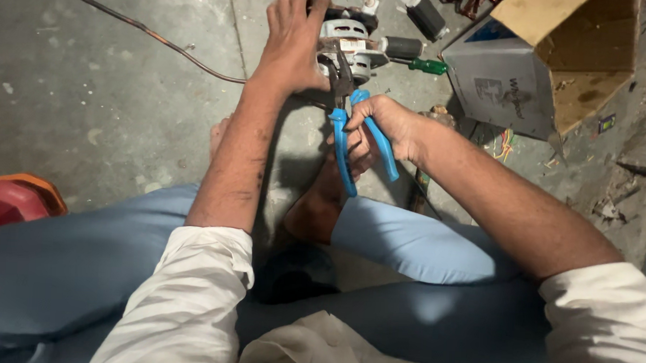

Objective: The person sits on the floor and disassembles an old washing machine motor, using pliers and a screwdriver to remove parts and a hammer to tap the assembly. They pull windings and components off the motor, set parts aside, and handle copper wire and spools around the work area.

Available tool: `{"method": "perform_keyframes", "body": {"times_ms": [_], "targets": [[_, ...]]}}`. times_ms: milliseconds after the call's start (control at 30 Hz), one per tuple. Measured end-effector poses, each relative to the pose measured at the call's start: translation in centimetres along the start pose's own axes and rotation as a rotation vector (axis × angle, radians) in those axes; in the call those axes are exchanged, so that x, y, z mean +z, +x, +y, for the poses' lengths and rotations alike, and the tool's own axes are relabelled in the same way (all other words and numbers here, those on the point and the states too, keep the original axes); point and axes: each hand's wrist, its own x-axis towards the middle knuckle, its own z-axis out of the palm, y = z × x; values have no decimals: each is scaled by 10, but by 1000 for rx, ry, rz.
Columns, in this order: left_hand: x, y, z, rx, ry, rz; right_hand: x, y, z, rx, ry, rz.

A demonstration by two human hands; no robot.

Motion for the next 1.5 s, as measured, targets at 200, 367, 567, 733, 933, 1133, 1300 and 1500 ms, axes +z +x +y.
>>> {"method": "perform_keyframes", "body": {"times_ms": [200,367,567,733,933,1133,1300,1500], "targets": [[5,4,-2,139,32,106,-17,-9,11,-46,104,-174],[6,11,47,-261,163,3,-29,-47,22,-139,-187,416],[-44,29,45,-457,249,-774,-40,-83,43,-165,-294,615],[-64,22,4,-302,-65,-419,-30,-74,57,-240,-390,591],[-10,3,-5,117,-662,-248,-26,-52,60,-176,-468,585],[0,-1,-13,-4,-700,-302,-30,-44,53,-146,-546,680],[-4,2,-8,-122,-632,-357,-30,-36,50,-148,-600,719],[1,1,-11,-103,-589,-328,-21,-38,45,-132,-430,718]]}}
